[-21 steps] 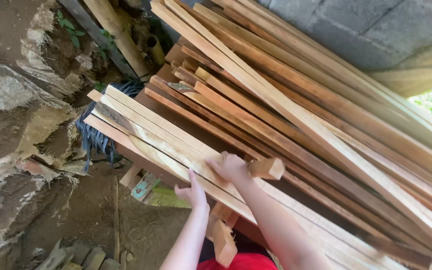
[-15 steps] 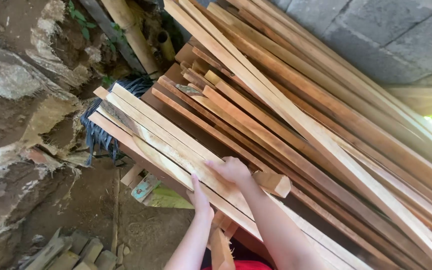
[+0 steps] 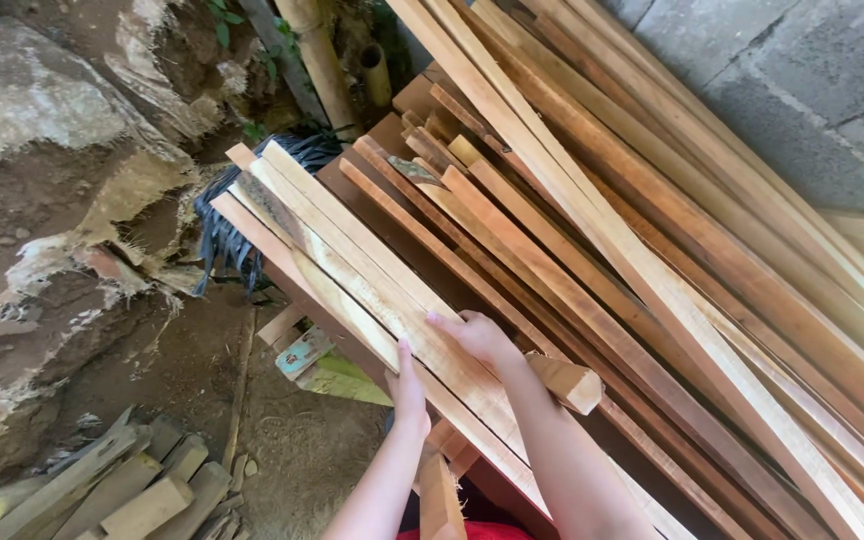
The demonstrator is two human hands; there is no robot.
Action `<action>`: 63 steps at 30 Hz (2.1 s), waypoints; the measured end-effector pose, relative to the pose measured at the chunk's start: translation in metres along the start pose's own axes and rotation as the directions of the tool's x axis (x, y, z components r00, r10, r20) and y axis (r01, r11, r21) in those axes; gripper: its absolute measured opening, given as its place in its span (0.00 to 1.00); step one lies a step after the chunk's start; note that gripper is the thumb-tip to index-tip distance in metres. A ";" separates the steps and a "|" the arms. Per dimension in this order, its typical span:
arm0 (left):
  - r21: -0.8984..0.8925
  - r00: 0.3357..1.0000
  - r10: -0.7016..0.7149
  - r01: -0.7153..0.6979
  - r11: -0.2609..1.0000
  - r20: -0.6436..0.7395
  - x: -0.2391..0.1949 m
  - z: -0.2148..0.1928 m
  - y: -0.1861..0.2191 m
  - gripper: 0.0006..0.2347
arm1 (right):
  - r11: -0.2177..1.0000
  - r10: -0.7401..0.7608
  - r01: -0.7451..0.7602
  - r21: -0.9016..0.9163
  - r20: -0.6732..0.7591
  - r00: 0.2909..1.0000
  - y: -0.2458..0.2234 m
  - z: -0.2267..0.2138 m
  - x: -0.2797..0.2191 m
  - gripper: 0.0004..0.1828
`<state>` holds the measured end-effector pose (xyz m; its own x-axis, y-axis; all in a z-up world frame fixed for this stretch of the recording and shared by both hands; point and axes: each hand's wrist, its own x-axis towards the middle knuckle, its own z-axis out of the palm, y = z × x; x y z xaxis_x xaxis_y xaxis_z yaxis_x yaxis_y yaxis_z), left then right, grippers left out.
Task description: The person ties bundles of wooden planks together using black straps. They wrap the straps around the planks, pull them tight, and tie knots to secure the bundles. The person handles multiple bundles, adjusting the straps and ensuring they are fastened securely.
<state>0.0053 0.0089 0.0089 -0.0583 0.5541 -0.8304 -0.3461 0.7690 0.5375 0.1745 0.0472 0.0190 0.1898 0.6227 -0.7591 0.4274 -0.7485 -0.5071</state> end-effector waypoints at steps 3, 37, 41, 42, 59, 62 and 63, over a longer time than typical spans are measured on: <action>0.076 0.999 0.023 -0.025 0.997 0.025 0.016 -0.012 -0.007 0.45 | 1.000 0.004 -0.004 0.018 -0.017 1.000 -0.003 0.000 -0.004 0.70; 0.660 0.885 -0.140 -0.216 0.720 0.444 0.198 -0.157 0.171 0.25 | 0.685 -0.728 0.496 -0.534 -0.527 0.439 -0.201 0.104 -0.027 0.13; 0.554 0.861 0.167 -0.445 0.703 0.480 0.241 -0.172 0.249 0.19 | 0.863 -0.382 0.497 0.084 -0.536 0.753 -0.267 0.161 0.010 0.14; 0.549 0.835 0.246 -0.517 0.656 0.493 0.250 -0.175 0.264 0.17 | 0.884 -0.304 0.433 0.178 -0.486 0.820 -0.284 0.172 0.013 0.14; 0.714 0.700 0.485 -0.672 0.198 0.524 0.288 -0.156 0.399 0.10 | 0.858 -0.234 0.374 0.352 -0.381 0.895 -0.340 0.272 0.115 0.19; 0.757 0.726 0.448 -0.636 0.149 0.522 0.284 -0.148 0.401 0.12 | 0.867 -0.193 0.329 0.375 -0.356 0.914 -0.339 0.277 0.119 0.19; 0.780 0.742 0.432 -0.612 0.127 0.512 0.282 -0.144 0.403 0.12 | 0.864 -0.194 0.333 0.378 -0.360 0.913 -0.339 0.278 0.120 0.19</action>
<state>-0.2854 0.4285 -0.0297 0.2869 0.9069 -0.3087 0.7225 0.0068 0.6914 -0.1929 0.3128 -0.0138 0.4083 0.7957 -0.4473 0.0983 -0.5255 -0.8451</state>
